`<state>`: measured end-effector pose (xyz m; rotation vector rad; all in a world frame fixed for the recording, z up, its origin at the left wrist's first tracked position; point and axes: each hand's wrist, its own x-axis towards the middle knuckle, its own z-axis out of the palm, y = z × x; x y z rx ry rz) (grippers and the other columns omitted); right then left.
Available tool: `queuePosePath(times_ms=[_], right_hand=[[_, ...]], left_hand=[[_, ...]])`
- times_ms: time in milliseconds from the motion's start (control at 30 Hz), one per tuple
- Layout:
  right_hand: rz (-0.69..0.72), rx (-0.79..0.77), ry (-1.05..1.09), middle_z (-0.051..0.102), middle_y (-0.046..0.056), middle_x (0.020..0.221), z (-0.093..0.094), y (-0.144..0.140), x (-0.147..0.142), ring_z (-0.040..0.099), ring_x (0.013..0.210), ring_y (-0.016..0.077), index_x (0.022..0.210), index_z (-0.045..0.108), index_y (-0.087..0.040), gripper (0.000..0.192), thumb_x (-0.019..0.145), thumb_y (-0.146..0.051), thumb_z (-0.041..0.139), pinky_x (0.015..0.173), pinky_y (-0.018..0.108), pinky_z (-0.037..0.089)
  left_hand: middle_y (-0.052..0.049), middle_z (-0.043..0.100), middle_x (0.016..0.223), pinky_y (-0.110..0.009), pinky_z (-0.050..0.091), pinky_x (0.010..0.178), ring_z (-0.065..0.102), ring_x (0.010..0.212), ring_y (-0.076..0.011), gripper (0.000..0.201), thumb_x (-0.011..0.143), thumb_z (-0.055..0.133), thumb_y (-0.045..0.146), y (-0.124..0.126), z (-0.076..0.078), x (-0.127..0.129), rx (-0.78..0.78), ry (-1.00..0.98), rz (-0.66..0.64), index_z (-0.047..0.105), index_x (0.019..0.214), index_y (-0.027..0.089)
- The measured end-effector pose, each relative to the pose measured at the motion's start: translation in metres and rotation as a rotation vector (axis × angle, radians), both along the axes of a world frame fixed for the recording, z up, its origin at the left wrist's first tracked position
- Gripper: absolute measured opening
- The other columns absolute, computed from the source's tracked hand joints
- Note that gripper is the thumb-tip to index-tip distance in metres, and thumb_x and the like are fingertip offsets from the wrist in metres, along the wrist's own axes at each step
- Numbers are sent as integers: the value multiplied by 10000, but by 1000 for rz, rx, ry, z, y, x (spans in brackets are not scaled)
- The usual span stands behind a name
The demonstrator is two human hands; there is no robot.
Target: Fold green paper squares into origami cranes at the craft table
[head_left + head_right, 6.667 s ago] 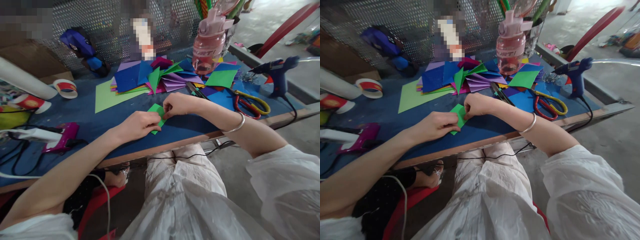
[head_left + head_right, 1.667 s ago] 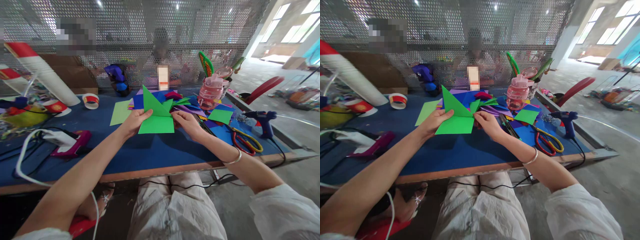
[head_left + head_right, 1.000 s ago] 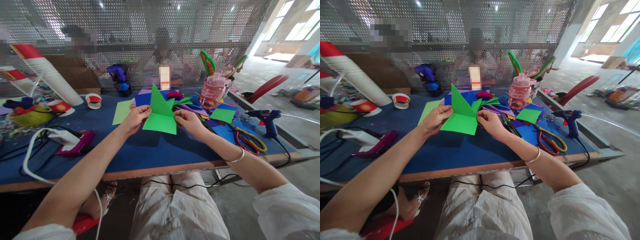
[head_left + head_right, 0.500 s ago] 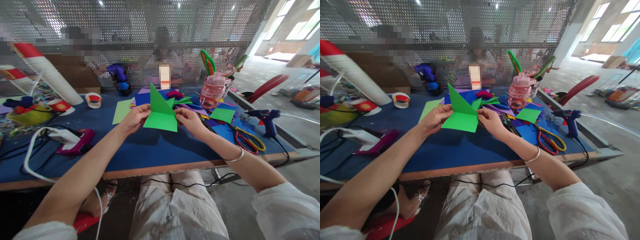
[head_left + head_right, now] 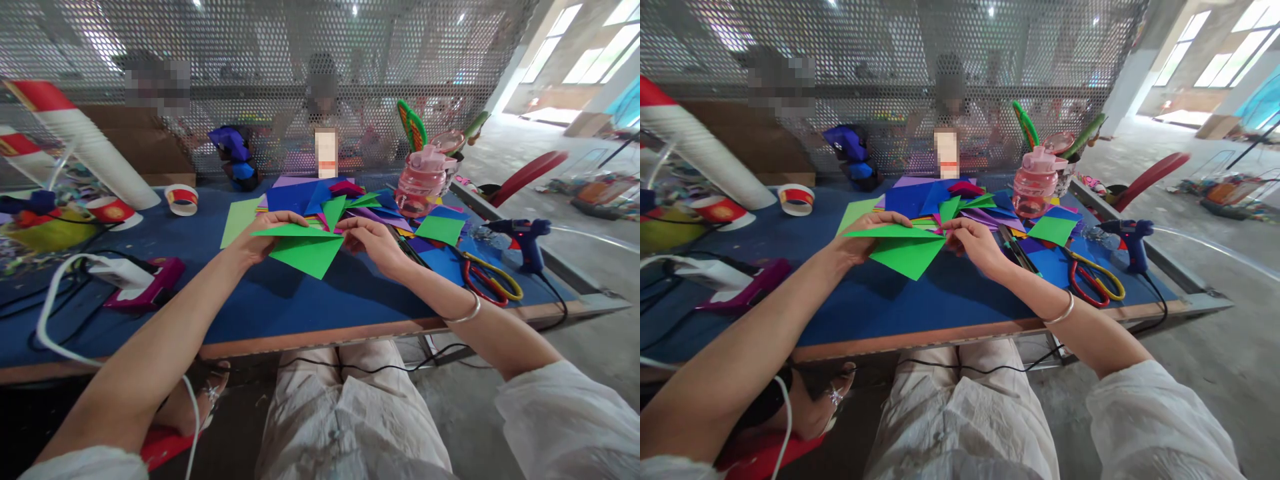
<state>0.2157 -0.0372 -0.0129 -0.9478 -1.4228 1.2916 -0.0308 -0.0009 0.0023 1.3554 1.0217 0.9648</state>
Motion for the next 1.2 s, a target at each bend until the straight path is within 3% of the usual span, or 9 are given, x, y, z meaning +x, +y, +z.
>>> queuePosePath(times_ms=[67, 167, 300, 500, 667, 933, 1100, 1167, 1200], right_hand=[[4, -42, -16, 669, 1, 778, 1, 0, 0, 604, 667, 117, 894, 683, -202, 168, 879, -340, 588, 579, 230, 464], [35, -78, -65, 668, 22, 735, 0, -1, 0, 591, 637, 125, 783, 647, -197, 356, 897, -533, 619, 541, 233, 444], [124, -9, -174, 617, 1, 645, -4, -2, 0, 549, 586, 109, 662, 587, -194, 521, 744, -683, 747, 498, 222, 398], [116, 111, -245, 585, -31, 595, -5, -1, 1, 505, 559, 96, 652, 570, -202, 473, 736, -631, 751, 503, 224, 360], [158, 154, -278, 593, -31, 578, -4, -3, 1, 514, 574, 102, 612, 605, -196, 438, 753, -580, 763, 555, 238, 378], [317, 39, -255, 678, -6, 645, 0, -10, -2, 575, 592, 103, 666, 656, -184, 362, 792, -517, 719, 560, 218, 422], [410, 95, -367, 677, -10, 654, 5, -24, -5, 603, 622, 111, 743, 683, -179, 330, 903, -459, 613, 602, 219, 459], [376, 177, -500, 735, 24, 766, 11, -32, 5, 661, 717, 140, 823, 708, -178, 318, 961, -408, 536, 666, 244, 488], [265, 268, -576, 751, 39, 819, 14, -37, 14, 678, 771, 156, 862, 718, -181, 313, 981, -381, 509, 702, 258, 490]], left_hand=[[-56, 762, 771, -328, 585, 663, 716, 666, -209, 283, 655, 861, 376, -1, 1, 1, 20, 10, 4, 774, 832, 173], [-58, 764, 787, -351, 596, 725, 736, 742, -235, 276, 668, 842, 392, -3, 0, 4, 60, 17, 15, 767, 821, 174], [-60, 768, 812, -319, 583, 728, 731, 758, -220, 242, 723, 805, 377, -3, -2, 5, 102, 23, 26, 768, 833, 165], [-51, 758, 821, -266, 531, 621, 692, 697, -179, 464, 837, 748, 560, -4, 2, 6, 98, 29, 3, 744, 1118, 191], [-22, 690, 676, -238, 434, 539, 583, 577, -135, 452, 601, 943, 527, -7, 0, 9, 120, 108, -30, 736, 769, 161], [-23, 654, 623, -266, 435, 533, 567, 542, -158, 421, 758, 772, 603, -9, -8, 16, 175, 208, 9, 672, 722, 195], [21, 497, 530, -269, 318, 524, 427, 508, -139, 413, 819, 715, 575, -11, -9, 19, 361, 391, 25, 633, 658, 203], [20, 491, 556, -273, 311, 566, 423, 552, -146, 398, 840, 699, 545, -12, -11, 20, 456, 473, 23, 615, 647, 207], [14, 512, 579, -276, 320, 589, 443, 578, -156, 379, 847, 691, 530, -13, -13, 20, 494, 511, 15, 615, 656, 211]])
